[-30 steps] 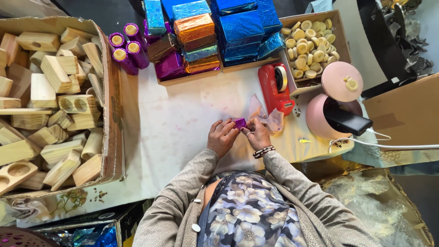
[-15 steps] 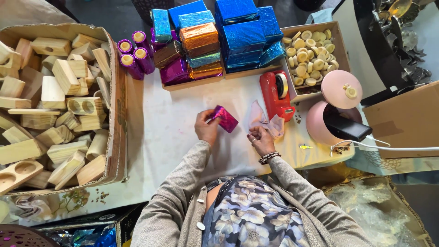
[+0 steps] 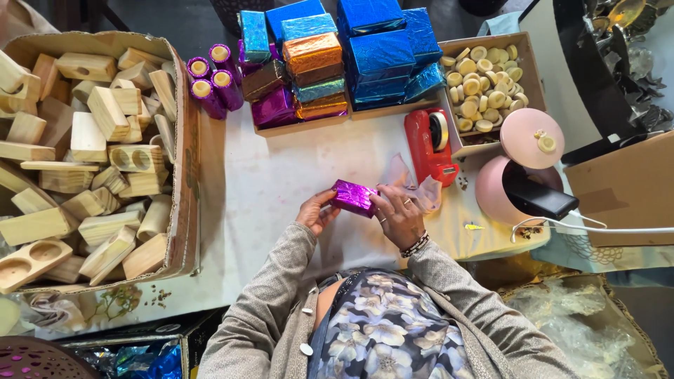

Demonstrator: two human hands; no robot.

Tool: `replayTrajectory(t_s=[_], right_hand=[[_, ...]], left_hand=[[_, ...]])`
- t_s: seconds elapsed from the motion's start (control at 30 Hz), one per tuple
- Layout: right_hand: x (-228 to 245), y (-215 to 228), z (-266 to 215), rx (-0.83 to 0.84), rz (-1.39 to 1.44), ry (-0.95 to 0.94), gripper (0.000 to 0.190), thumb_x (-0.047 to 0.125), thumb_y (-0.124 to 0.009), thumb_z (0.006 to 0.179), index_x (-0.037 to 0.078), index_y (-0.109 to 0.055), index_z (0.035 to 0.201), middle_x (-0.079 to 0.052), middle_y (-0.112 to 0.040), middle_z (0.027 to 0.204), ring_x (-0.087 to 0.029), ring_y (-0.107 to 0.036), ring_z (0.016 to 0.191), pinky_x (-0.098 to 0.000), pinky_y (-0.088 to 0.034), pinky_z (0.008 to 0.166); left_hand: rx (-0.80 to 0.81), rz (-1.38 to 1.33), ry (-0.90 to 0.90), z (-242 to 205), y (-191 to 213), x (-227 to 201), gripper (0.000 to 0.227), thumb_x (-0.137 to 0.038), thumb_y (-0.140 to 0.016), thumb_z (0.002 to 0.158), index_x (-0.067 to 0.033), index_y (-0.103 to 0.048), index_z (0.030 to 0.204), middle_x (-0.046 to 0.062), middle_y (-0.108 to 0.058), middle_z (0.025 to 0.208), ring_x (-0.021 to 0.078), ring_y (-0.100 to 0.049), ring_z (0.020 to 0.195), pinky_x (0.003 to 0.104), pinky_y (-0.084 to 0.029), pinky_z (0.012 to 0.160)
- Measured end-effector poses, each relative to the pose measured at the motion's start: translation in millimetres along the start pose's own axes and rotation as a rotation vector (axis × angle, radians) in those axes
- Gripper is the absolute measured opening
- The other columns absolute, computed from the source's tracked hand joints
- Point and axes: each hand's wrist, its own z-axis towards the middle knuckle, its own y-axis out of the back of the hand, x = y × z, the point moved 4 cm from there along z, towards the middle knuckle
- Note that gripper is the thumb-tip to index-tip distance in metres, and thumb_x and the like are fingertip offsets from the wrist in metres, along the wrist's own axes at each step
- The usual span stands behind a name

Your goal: Wrapping small wooden blocks in colored foil and securing them with tape.

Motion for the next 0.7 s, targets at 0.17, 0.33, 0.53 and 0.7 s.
replayTrajectory(t_s=[0.17, 0.33, 0.53, 0.7], right_hand=[[-3, 6, 4, 0.042, 0.099, -0.036, 0.052, 0.018, -0.083, 0.080, 0.012, -0.063, 0.128, -0.008, -0.066, 0.125, -0.029, -0.067, 0.113, -0.0415, -0.053, 0.094], [-53, -36, -24, 0.170, 0.614, -0.422, 0.047, 0.025, -0.079, 0.087, 0.007, -0.063, 0.127, -0.007, -0.070, 0.116, -0.023, -0.070, 0.105, -0.0344, -0.055, 0.089], [-84, -84, -62, 0.369, 1.153, -1.021, 0.045, 0.036, -0.068, 0.095, 0.003, -0.066, 0.126, -0.007, -0.073, 0.108, -0.016, -0.072, 0.088, -0.0314, -0.060, 0.075], [-85, -97, -80, 0.423, 1.196, -1.179, 0.049, 0.040, -0.067, 0.094, 0.003, -0.066, 0.125, -0.008, -0.073, 0.108, -0.017, -0.074, 0.085, -0.0320, -0.062, 0.072]], left_hand=[[-0.054, 0.169, -0.074, -25, -5, -7, 0.034, -0.039, -0.073, 0.092, -0.0090, -0.072, 0.108, 0.005, -0.070, 0.106, 0.0173, -0.066, 0.092, 0.034, -0.060, 0.078], [-0.036, 0.331, -0.158, -45, -13, -11, 0.036, -0.043, -0.069, 0.091, -0.0167, -0.074, 0.115, -0.008, -0.071, 0.112, 0.0060, -0.060, 0.103, 0.032, -0.053, 0.081], [0.067, 0.350, -0.278, -38, -12, 6, 0.034, -0.021, -0.085, 0.084, -0.0075, -0.074, 0.113, 0.002, -0.075, 0.100, 0.0107, -0.064, 0.086, 0.026, -0.052, 0.074], [0.028, 0.355, -0.209, -48, -14, 6, 0.033, -0.017, -0.084, 0.083, -0.0063, -0.070, 0.110, 0.002, -0.074, 0.099, 0.0100, -0.068, 0.087, 0.027, -0.057, 0.078]])
